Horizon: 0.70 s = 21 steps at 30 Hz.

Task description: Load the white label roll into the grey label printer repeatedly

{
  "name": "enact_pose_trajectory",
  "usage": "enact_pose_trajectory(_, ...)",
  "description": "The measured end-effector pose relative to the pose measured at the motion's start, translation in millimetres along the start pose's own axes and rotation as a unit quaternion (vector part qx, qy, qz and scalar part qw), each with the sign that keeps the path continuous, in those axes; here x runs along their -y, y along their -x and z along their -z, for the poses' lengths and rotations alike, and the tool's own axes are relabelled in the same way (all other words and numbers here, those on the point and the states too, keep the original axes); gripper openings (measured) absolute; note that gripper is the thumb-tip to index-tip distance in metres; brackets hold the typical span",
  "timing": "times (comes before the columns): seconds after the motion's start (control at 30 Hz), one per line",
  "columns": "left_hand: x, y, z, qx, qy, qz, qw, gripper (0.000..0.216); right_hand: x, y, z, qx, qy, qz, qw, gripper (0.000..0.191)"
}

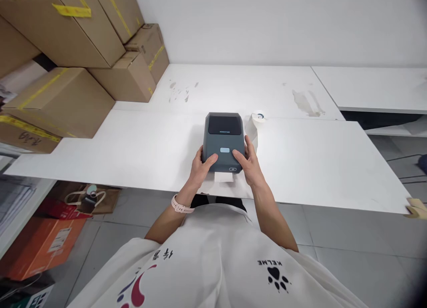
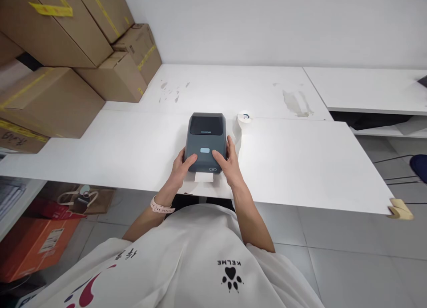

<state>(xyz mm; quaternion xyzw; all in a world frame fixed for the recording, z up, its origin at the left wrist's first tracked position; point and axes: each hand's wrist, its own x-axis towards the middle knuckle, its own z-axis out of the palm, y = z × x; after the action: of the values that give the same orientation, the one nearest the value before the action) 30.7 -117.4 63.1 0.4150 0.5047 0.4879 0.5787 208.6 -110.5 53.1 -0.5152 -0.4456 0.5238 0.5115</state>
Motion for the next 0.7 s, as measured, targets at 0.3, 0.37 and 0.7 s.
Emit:
enact_pose_trajectory(0.3,26.1,38.6,13.9,-0.149,-0.140,-0.023,0.979,0.065,-0.6,-1.0,0.5,-0.013,-0.062,-0.007,0.998,0.110)
enact_pose_trajectory(0.37,33.0,53.3,13.9,-0.142,-0.148,0.021,0.978,0.041,-2.3,-1.5,0.7,-0.015,-0.063,-0.005,0.998,0.107)
enact_pose_trajectory(0.7,13.9,46.7,-1.9,0.074,-0.010,0.135,0.988,0.039,5.7,-13.7,-5.2,-0.026,0.007,0.006,1.000,0.113)
